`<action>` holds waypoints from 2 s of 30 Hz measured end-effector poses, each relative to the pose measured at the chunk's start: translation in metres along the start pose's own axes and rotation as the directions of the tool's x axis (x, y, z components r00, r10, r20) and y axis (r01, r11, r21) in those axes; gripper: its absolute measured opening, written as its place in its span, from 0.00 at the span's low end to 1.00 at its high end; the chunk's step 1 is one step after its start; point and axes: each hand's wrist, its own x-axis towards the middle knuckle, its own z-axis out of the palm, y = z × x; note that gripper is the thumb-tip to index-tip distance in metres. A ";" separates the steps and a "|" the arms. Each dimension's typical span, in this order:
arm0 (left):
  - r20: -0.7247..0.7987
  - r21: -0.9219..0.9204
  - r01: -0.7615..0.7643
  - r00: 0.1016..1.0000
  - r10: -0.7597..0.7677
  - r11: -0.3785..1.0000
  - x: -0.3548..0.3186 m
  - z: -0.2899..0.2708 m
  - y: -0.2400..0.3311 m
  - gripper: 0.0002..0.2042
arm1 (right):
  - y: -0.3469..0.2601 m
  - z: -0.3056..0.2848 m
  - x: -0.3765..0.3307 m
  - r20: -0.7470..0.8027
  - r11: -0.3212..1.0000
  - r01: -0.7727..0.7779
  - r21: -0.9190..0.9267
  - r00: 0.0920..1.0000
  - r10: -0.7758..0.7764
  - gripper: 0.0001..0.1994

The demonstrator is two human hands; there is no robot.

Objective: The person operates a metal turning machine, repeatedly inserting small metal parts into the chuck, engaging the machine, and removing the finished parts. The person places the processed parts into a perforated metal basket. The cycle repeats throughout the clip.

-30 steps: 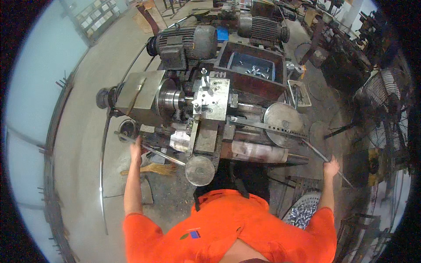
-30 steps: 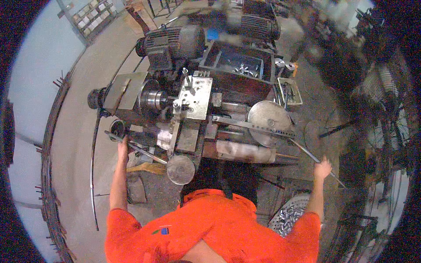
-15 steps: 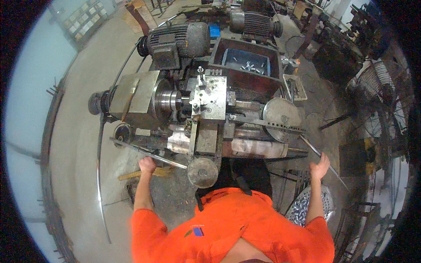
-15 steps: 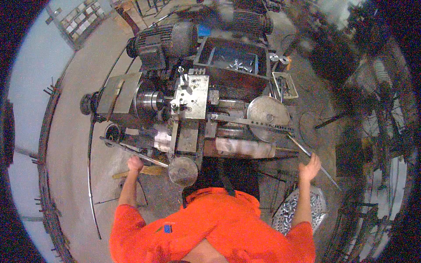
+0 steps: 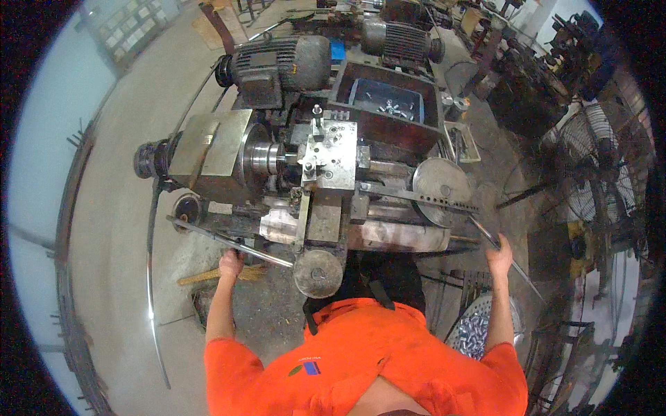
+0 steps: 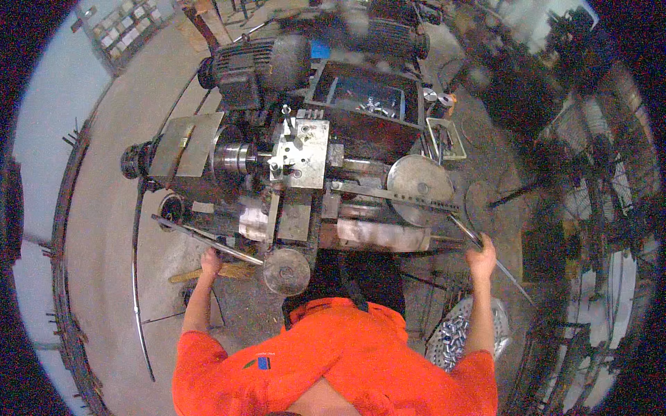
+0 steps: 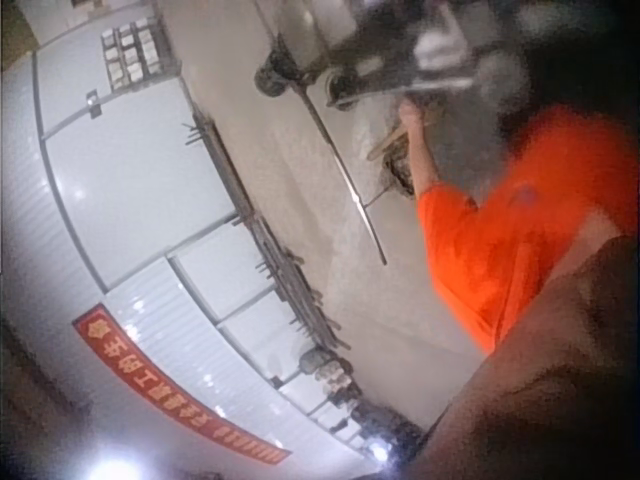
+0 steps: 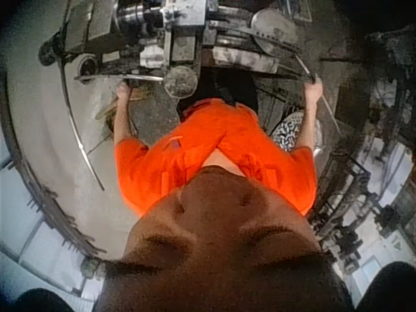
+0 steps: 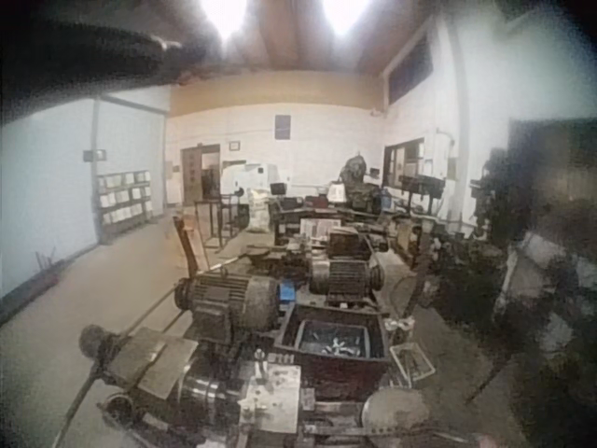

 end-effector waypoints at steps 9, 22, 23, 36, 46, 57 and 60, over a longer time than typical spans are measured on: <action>0.348 -0.675 0.379 0.920 -0.180 0.633 0.015 -0.104 -0.059 0.17 | -0.315 -0.045 0.051 -0.054 0.491 0.597 0.634 0.668 -0.742 0.20; -0.287 -0.208 0.750 0.567 -0.772 0.629 -0.116 -0.221 -0.100 0.30 | -0.533 0.023 0.015 0.198 0.440 0.810 0.389 0.393 -0.898 0.12; -0.209 -0.254 0.746 0.579 -0.788 0.615 -0.120 -0.237 -0.076 0.30 | -0.533 0.026 0.017 0.194 0.422 0.825 0.377 0.375 -0.907 0.11; -0.006 -0.107 0.373 0.927 -0.376 0.922 -0.096 -0.252 -0.048 0.14 | -0.521 -0.015 0.039 0.383 0.584 0.649 0.487 0.443 -0.811 0.14; 0.205 -0.730 0.453 0.859 -0.469 0.512 -0.044 -0.210 -0.075 0.10 | -0.380 0.111 0.261 0.272 0.817 0.259 0.515 0.855 -0.442 0.21; 0.199 -0.703 0.463 0.857 -0.475 0.540 -0.056 -0.227 -0.070 0.13 | -0.395 0.205 0.300 0.393 0.714 0.011 0.700 0.828 -0.399 0.09; 0.247 -0.676 0.494 0.851 -0.463 0.547 -0.036 -0.258 -0.024 0.14 | -0.364 0.214 0.311 0.135 0.553 0.213 0.805 0.843 -0.521 0.11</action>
